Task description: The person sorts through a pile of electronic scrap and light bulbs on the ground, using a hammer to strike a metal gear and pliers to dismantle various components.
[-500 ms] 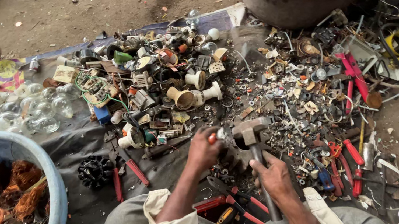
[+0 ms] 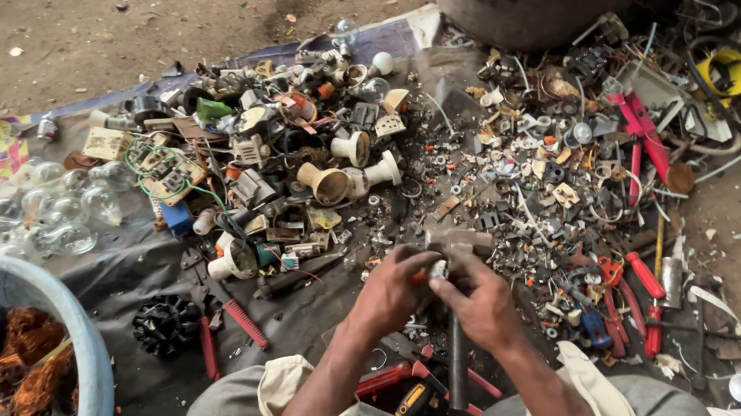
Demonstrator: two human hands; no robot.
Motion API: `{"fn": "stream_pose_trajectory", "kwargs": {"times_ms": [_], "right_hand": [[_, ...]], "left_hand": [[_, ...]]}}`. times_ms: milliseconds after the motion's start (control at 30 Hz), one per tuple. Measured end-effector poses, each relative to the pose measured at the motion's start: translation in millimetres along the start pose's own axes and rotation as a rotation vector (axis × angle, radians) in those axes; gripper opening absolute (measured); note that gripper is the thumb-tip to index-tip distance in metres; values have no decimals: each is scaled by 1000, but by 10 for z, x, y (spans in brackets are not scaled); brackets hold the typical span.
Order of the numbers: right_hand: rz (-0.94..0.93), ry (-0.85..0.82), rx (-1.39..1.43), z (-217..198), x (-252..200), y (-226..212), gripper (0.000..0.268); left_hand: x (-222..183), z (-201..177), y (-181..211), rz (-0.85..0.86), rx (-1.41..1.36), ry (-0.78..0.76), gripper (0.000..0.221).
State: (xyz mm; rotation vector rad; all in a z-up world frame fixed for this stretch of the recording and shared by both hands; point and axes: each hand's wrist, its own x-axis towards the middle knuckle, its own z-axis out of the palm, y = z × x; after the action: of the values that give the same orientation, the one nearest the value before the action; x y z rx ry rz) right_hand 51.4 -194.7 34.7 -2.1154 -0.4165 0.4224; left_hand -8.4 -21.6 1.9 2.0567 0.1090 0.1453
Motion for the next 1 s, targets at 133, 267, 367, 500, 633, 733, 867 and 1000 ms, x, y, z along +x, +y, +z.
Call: {"fn": "stream_pose_trajectory", "kwargs": {"times_ms": [133,267,367,500,633,733,867,1000], "right_hand": [[-12,137,32,-32,39,112,28],[199,80,243,-180,128,140,22],[-169,248,-21,-128,11,44,21],[-235,179,-508,-85,25,-11,29],[-543,413,-361,-94,37,126,25],[-170,194,-471,-60,110,185,24],[-337,354,-249,-84,27,163,27],[68,-16,-148,-220,137,184,29]], "left_hand": [[4,-2,-94,109,91,112,42],[26,-162,-154,-26,174,190,33],[6,-191,-87,-202,215,122,37],[21,-186,-95,-270,54,131,35],[115,-216,-79,-229,-41,187,34],[58,-206,-84,-236,-56,214,34],[89,-172,-165,-237,-53,246,37],[145,-154,-197,-276,-27,315,43]]}}
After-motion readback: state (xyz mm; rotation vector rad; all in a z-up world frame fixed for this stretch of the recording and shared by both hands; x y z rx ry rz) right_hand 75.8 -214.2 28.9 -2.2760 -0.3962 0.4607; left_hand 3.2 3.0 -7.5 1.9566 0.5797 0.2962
